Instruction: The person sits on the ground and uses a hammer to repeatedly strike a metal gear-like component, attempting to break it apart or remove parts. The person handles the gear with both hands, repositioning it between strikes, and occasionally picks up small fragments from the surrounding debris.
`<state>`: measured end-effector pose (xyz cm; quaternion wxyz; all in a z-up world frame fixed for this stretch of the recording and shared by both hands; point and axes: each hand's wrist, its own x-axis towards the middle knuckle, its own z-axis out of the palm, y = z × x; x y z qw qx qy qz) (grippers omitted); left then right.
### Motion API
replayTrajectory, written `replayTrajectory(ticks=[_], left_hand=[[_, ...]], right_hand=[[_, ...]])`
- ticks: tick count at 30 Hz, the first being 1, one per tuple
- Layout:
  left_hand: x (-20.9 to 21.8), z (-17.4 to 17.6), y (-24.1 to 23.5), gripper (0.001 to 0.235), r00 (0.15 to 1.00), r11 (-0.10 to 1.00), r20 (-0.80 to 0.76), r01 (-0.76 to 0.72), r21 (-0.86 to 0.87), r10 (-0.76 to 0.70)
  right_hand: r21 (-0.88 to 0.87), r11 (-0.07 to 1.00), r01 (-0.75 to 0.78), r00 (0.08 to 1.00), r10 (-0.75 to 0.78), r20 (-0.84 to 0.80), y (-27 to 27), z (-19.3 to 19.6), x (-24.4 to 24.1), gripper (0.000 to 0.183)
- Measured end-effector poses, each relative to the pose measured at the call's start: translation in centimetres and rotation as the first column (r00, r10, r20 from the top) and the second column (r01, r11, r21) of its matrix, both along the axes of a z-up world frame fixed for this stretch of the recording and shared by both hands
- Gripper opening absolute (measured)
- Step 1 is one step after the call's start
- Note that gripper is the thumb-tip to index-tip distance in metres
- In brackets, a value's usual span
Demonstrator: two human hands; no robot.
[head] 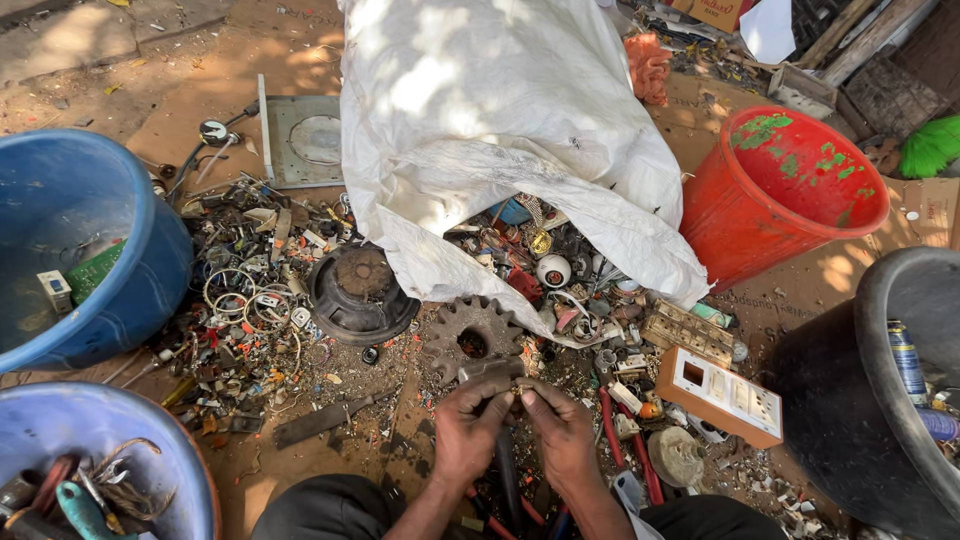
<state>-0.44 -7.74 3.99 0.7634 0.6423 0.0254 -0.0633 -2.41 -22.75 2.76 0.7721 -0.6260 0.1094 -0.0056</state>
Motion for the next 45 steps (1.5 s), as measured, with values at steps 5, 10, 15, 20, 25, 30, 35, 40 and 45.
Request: replayTrajectory(ticks=[5, 10, 15, 20, 25, 30, 35, 40, 45], left_hand=[[0.5, 0.3, 0.6, 0.017, 0.995, 0.999, -0.102, -0.023, -0.041, 0.019], [0.5, 0.7, 0.8, 0.015, 0.999, 0.997, -0.051, 0.004, -0.076, -0.008], [0.3, 0.8, 0.9, 0.012, 0.998, 0.994, -0.065, 0.001, -0.111, -0.009], [0.3, 0.6, 0.8, 0.013, 0.997, 0.99, -0.069, 0.004, -0.14, -0.014], [0.3, 0.4, 0.8, 0.015, 0.994, 0.993, -0.104, 0.013, -0.114, -0.025], [0.5, 0.0, 0.9, 0.02, 0.99, 0.999, -0.128, 0.053, 0.006, -0.052], [0.6, -0.2, 1.0, 0.023, 0.987, 0.998, -0.147, 0.067, -0.018, -0.069], [0.7, -0.1, 0.9, 0.024, 0.984, 0.996, -0.161, 0.075, -0.05, -0.082], [0.6, 0.1, 0.6, 0.022, 0.98, 0.997, -0.184, 0.072, -0.031, -0.077]], right_hand=[[0.42, 0.905, -0.065, 0.996, 0.087, -0.032, -0.3, 0.3, 0.1, 0.033], [0.416, 0.909, -0.03, 0.997, 0.059, -0.058, -0.1, 0.5, 0.2, 0.032], [0.457, 0.889, -0.023, 0.999, 0.039, -0.026, 0.0, 0.1, 0.1, 0.026], [0.475, 0.88, 0.0, 0.998, 0.03, -0.055, -0.1, -0.4, 0.1, 0.021], [0.497, 0.868, -0.013, 0.999, 0.033, -0.032, -0.1, -0.3, 0.3, 0.02], [0.423, 0.904, 0.062, 0.995, -0.022, -0.097, 0.0, 0.0, 0.4, 0.027], [0.418, 0.906, 0.066, 0.995, -0.027, -0.099, 0.1, 0.3, 0.4, 0.025], [0.41, 0.909, 0.08, 0.993, -0.038, -0.11, 0.0, 0.3, 0.5, 0.026], [0.336, 0.936, 0.105, 0.978, -0.036, -0.204, 0.0, -0.5, 0.5, 0.026]])
